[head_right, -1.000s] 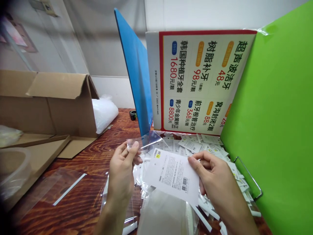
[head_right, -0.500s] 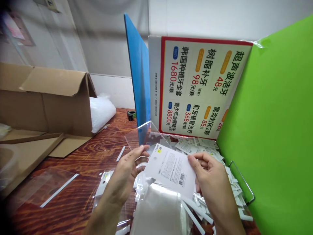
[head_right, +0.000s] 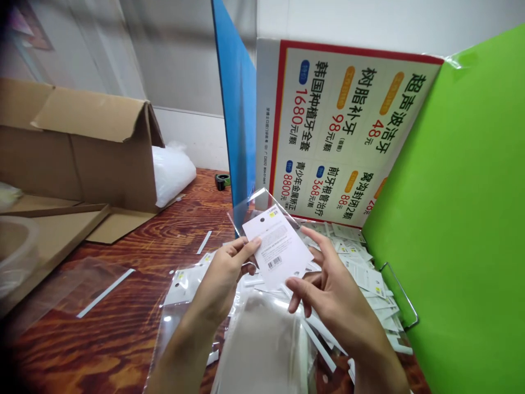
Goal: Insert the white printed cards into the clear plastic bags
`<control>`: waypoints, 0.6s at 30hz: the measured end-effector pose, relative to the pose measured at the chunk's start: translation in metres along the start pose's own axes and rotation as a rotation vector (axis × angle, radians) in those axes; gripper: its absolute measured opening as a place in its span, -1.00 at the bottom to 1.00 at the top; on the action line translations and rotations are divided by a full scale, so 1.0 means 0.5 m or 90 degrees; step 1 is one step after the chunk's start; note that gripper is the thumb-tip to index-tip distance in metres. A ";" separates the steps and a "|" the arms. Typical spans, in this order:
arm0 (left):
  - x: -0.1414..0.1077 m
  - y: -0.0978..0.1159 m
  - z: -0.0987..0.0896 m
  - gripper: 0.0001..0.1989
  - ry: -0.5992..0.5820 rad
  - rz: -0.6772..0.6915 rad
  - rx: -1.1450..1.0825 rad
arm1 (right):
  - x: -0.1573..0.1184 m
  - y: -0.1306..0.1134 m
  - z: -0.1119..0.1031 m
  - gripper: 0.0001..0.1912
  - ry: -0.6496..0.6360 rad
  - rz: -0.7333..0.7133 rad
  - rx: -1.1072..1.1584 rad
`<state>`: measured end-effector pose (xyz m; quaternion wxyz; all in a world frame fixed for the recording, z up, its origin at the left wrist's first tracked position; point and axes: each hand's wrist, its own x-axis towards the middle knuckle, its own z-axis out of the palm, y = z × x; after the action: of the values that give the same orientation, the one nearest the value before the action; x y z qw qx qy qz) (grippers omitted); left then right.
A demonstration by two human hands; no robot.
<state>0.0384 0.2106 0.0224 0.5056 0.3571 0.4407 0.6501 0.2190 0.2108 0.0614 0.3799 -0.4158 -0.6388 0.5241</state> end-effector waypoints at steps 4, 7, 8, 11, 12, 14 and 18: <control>0.001 0.002 -0.009 -0.71 -0.033 -0.029 -0.016 | 0.004 0.000 0.009 -0.11 0.051 -0.042 -0.104; -0.002 0.008 -0.011 -0.70 -0.079 -0.029 0.011 | 0.013 0.008 0.008 -0.22 0.078 -0.096 -0.201; -0.003 0.010 -0.011 -0.70 -0.091 -0.024 0.020 | 0.015 0.011 0.008 -0.26 0.089 -0.118 -0.231; -0.010 0.021 -0.008 -0.71 -0.127 -0.007 0.048 | 0.019 0.014 0.012 -0.35 0.116 -0.166 -0.288; -0.012 0.025 -0.008 -0.71 -0.139 -0.004 0.058 | 0.020 0.013 0.015 -0.38 0.127 -0.174 -0.294; -0.016 0.031 -0.011 -0.70 -0.161 0.003 0.075 | 0.020 0.012 0.024 -0.47 0.156 -0.190 -0.294; -0.016 0.037 -0.021 -0.68 -0.165 0.014 0.097 | 0.022 0.012 0.043 -0.58 0.210 -0.225 -0.277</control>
<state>0.0243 0.1986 0.0358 0.5222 0.4803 0.4161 0.5688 0.1961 0.2141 0.0526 0.4656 -0.4493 -0.7279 0.2271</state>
